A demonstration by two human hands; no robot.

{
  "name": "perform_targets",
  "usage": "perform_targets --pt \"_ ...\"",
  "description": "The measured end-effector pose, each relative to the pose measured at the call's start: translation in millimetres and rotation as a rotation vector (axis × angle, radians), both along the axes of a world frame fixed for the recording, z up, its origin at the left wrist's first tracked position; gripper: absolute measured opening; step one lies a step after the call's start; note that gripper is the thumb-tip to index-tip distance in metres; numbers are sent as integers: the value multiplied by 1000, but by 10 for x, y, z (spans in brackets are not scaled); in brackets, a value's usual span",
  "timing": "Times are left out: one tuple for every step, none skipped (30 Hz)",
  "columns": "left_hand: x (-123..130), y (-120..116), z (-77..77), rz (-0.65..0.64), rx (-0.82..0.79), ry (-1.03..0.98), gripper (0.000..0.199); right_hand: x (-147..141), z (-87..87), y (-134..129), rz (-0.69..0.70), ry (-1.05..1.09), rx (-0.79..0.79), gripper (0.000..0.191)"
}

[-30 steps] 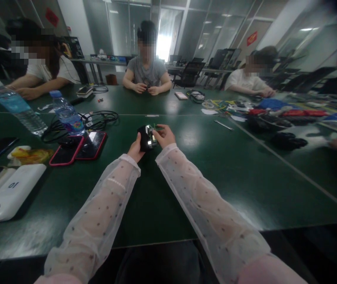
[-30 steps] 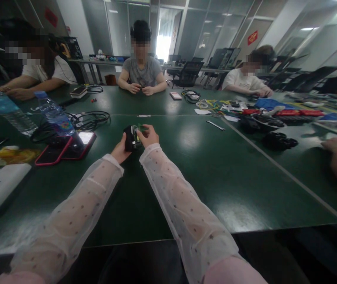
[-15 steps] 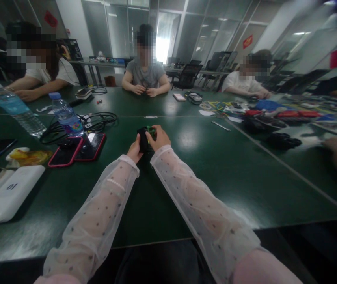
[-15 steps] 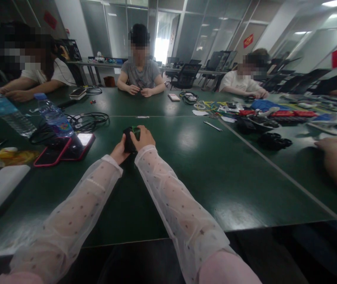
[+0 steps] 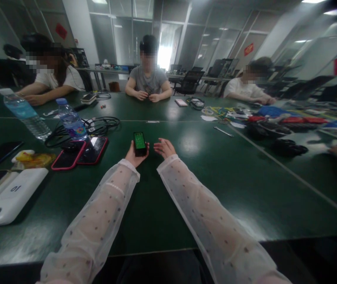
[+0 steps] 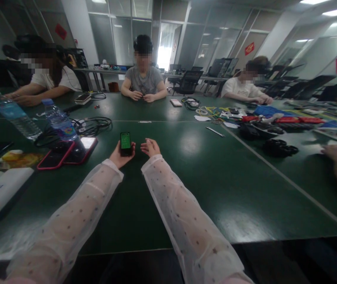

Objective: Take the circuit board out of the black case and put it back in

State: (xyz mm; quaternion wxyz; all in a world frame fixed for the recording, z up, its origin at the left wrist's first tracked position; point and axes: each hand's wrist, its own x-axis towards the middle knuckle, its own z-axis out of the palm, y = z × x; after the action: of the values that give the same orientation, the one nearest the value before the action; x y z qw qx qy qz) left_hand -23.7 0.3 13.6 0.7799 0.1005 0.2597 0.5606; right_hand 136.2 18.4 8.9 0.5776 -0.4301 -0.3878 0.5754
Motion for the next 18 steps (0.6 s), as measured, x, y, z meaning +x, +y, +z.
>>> perform_targets --pt "5 -5 22 -5 -1 17 60 42 -18 18 45 112 -79 13" --pt "10 -10 45 -11 -2 38 62 89 -34 34 84 220 -145 15" --pt "14 -18 66 -18 -4 59 61 137 -50 48 117 318 -195 18" --pt "17 -26 84 -23 -1 79 55 182 -63 60 143 397 -228 20" --pt "19 -35 96 -23 1 94 43 221 -74 68 163 454 -247 22" --pt "20 -45 104 -28 10 101 30 251 -83 73 179 490 -256 23" --pt "22 -53 106 -27 21 110 21 270 -91 75 192 507 -259 24" --pt "26 -61 105 -18 32 122 19 279 -97 76 202 510 -260 24" --pt "32 -67 102 -22 37 128 20 278 -102 74 209 505 -260 24" --pt "40 -71 100 -17 44 137 21 271 -106 71 212 498 -257 24" --pt "50 -73 99 -10 49 157 22 260 -109 68 213 494 -253 23" --pt "61 -75 99 -3 52 178 22 248 -110 63 212 492 -250 23" --pt "72 -74 102 3 58 197 21 237 -110 59 209 491 -248 23" --pt "82 -73 107 11 60 219 20 229 -109 53 206 492 -247 23" --pt "91 -72 111 18 62 240 20 223 -105 48 203 493 -248 22" --pt "97 -69 116 25 65 259 19 220 -101 42 199 493 -250 22" --pt "100 -67 119 32 70 274 18 218 -95 36 196 493 -253 22" --pt "102 -65 120 37 78 285 17 218 -90 31 195 494 -255 22"
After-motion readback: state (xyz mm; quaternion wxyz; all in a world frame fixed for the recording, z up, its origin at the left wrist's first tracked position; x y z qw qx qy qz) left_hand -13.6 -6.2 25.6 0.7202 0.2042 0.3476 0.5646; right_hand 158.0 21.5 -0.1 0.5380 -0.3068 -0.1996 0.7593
